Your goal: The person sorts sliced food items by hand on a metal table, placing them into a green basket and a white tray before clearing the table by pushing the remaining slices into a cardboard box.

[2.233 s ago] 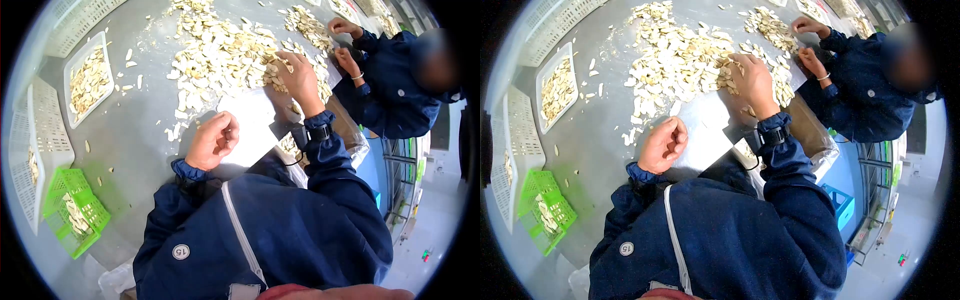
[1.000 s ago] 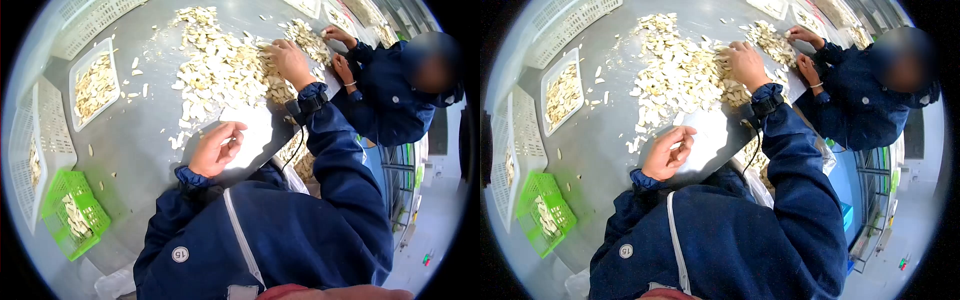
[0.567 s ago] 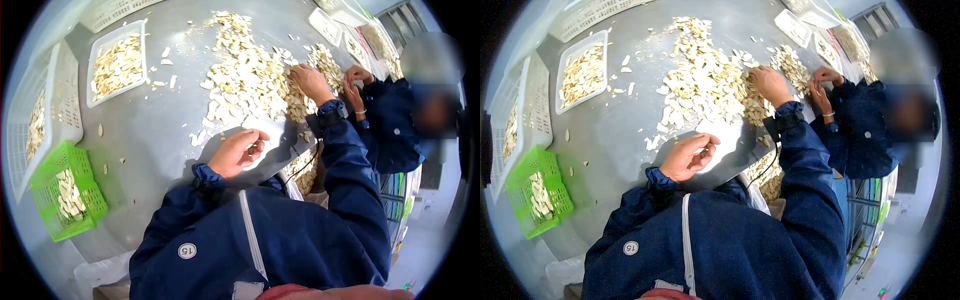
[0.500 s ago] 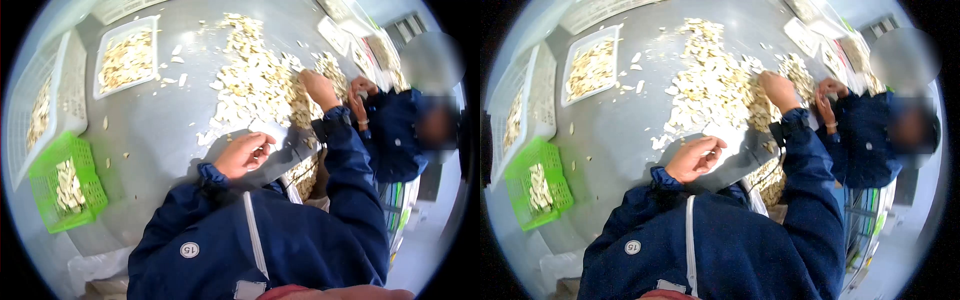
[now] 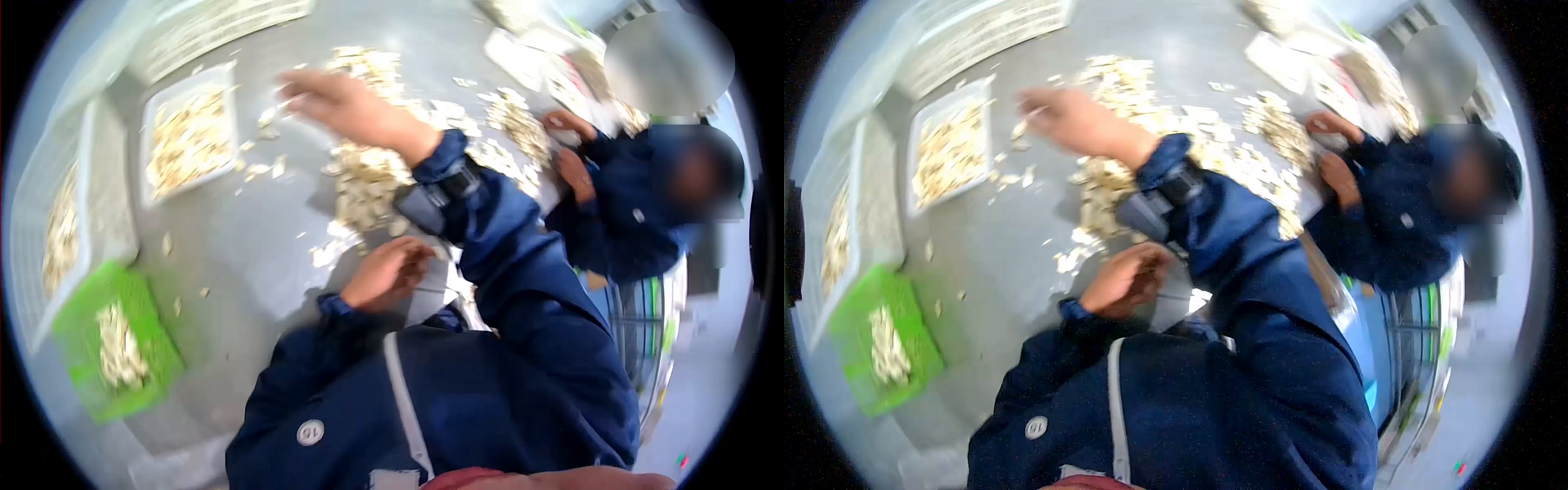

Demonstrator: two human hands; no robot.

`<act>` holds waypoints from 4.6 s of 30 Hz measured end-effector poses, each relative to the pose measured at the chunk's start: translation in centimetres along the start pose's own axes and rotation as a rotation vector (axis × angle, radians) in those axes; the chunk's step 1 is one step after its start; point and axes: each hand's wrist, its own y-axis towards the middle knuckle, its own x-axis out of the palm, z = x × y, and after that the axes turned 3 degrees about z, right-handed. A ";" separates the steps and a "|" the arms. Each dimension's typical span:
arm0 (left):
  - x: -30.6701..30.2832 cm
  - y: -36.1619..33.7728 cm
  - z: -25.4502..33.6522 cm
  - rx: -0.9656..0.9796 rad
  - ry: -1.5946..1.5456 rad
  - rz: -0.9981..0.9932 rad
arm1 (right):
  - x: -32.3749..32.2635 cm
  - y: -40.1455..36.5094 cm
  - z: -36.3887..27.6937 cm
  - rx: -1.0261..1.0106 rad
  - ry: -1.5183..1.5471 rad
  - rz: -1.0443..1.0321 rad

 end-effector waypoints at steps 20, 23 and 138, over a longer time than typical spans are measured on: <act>1.0 -0.5 0.3 0.064 -0.032 0.049 | -8.6 -35.0 4.6 0.562 -0.268 0.984; 0.9 -0.5 0.2 0.060 -0.036 0.047 | -4.6 -33.7 2.6 0.295 -0.634 0.489; 1.7 -0.6 0.2 0.129 0.047 0.059 | -4.2 -31.9 2.7 0.684 0.167 0.582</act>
